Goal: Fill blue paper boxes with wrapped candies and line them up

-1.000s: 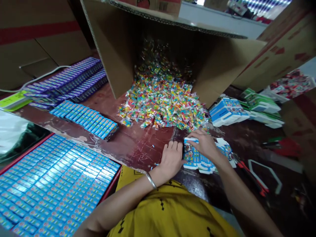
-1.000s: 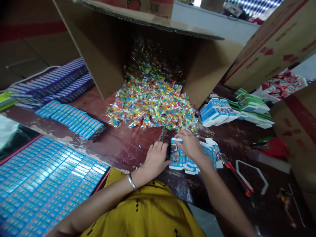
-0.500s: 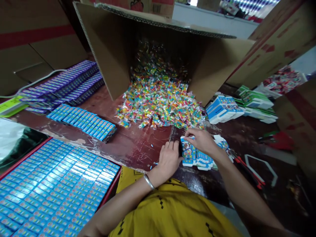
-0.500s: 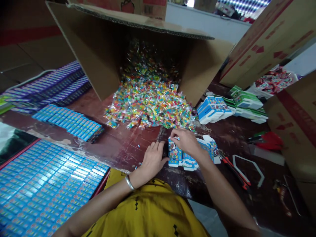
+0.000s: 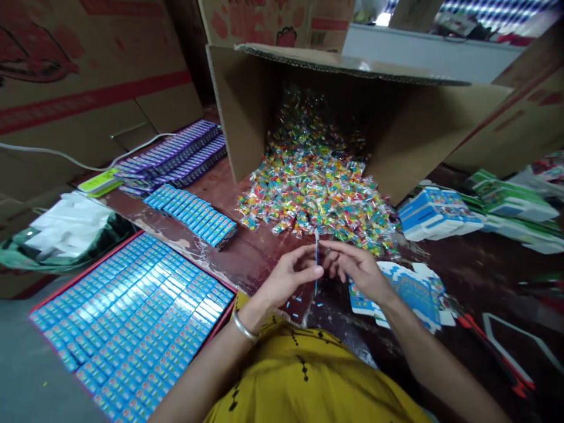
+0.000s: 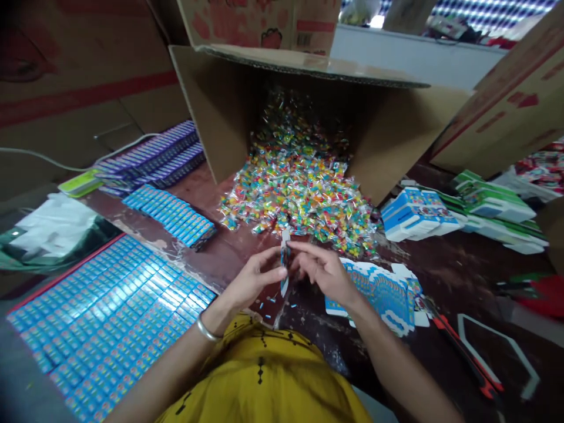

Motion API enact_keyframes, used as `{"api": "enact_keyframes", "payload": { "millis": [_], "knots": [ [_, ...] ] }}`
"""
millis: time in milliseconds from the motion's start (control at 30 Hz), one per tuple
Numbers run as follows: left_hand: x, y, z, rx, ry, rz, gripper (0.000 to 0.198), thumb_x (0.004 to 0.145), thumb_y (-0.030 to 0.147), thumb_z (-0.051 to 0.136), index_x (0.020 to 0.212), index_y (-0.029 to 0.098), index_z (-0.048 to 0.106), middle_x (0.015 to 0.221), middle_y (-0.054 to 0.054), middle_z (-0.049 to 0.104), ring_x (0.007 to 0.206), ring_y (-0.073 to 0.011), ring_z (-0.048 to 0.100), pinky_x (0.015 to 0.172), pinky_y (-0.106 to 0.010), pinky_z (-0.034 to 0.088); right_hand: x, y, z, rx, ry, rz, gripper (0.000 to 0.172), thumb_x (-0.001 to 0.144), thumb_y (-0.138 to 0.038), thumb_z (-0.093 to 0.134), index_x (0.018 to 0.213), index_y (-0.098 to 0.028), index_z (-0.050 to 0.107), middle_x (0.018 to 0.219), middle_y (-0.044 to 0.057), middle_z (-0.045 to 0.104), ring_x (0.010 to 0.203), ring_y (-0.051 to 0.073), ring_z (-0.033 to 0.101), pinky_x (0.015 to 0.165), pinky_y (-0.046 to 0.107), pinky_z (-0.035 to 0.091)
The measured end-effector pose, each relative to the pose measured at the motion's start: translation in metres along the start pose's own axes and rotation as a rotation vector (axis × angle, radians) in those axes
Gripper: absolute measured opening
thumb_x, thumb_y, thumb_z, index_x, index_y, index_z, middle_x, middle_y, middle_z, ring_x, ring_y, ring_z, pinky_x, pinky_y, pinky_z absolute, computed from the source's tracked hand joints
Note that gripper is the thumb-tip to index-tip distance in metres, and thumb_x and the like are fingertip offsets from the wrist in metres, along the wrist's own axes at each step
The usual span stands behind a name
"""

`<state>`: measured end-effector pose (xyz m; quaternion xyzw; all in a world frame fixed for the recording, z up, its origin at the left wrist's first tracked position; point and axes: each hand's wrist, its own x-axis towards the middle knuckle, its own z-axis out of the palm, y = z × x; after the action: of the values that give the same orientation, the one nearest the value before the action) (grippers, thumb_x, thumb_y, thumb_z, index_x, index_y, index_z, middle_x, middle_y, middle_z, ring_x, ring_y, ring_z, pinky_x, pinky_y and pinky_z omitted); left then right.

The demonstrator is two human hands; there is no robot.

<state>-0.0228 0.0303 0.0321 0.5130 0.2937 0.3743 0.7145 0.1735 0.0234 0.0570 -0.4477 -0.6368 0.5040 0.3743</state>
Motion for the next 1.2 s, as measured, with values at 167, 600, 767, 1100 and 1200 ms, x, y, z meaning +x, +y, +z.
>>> {"api": "enact_keyframes", "payload": {
  "millis": [167,600,767,1100,1200],
  "knots": [
    [-0.010,0.009,-0.023,-0.179,-0.094,-0.045,0.053,0.076,0.035,0.076,0.124,0.015,0.063,0.119,-0.011,0.065,0.102,-0.0220,0.061,0.091,-0.030,0.043,-0.002,-0.010,0.010,-0.151,-0.176,0.040,0.056,0.086,-0.036,0.065,0.138,-0.028,0.046,0.092,0.002,0.067,0.069,0.012,0.059,0.059,0.023,0.046],
    [-0.031,0.015,-0.033,0.037,-0.272,-0.124,0.057,0.080,0.034,0.071,0.133,0.017,0.056,0.120,-0.010,0.067,0.108,-0.0245,0.062,0.098,-0.037,0.044,0.011,-0.032,0.000,-0.176,-0.454,0.230,0.027,0.083,-0.033,0.065,0.106,-0.020,0.059,0.072,0.000,0.070,0.063,0.014,0.067,0.057,0.023,0.050],
    [-0.032,0.014,-0.035,0.072,-0.296,-0.128,0.052,0.083,0.035,0.068,0.130,0.016,0.058,0.114,-0.009,0.068,0.103,-0.0224,0.062,0.095,-0.034,0.045,0.013,-0.035,0.003,-0.178,-0.432,0.218,0.028,0.084,-0.033,0.064,0.109,-0.021,0.059,0.072,-0.001,0.070,0.062,0.014,0.067,0.058,0.023,0.051],
    [-0.033,0.009,-0.031,0.190,-0.339,-0.124,0.061,0.070,0.044,0.077,0.122,0.016,0.063,0.101,-0.003,0.067,0.088,-0.0197,0.061,0.081,-0.028,0.048,-0.006,-0.003,0.000,-0.219,-0.592,0.458,0.029,0.081,-0.037,0.068,0.105,-0.021,0.068,0.073,0.004,0.073,0.068,0.021,0.070,0.061,0.029,0.056],
    [-0.034,0.004,-0.029,0.247,-0.299,-0.074,0.046,0.073,0.046,0.075,0.103,0.013,0.069,0.084,0.000,0.064,0.078,-0.0160,0.057,0.072,-0.024,0.046,-0.005,0.014,-0.004,-0.183,-0.504,0.532,0.032,0.069,-0.044,0.076,0.091,-0.021,0.072,0.070,0.008,0.073,0.062,0.026,0.070,0.058,0.035,0.059]
  ]
}}
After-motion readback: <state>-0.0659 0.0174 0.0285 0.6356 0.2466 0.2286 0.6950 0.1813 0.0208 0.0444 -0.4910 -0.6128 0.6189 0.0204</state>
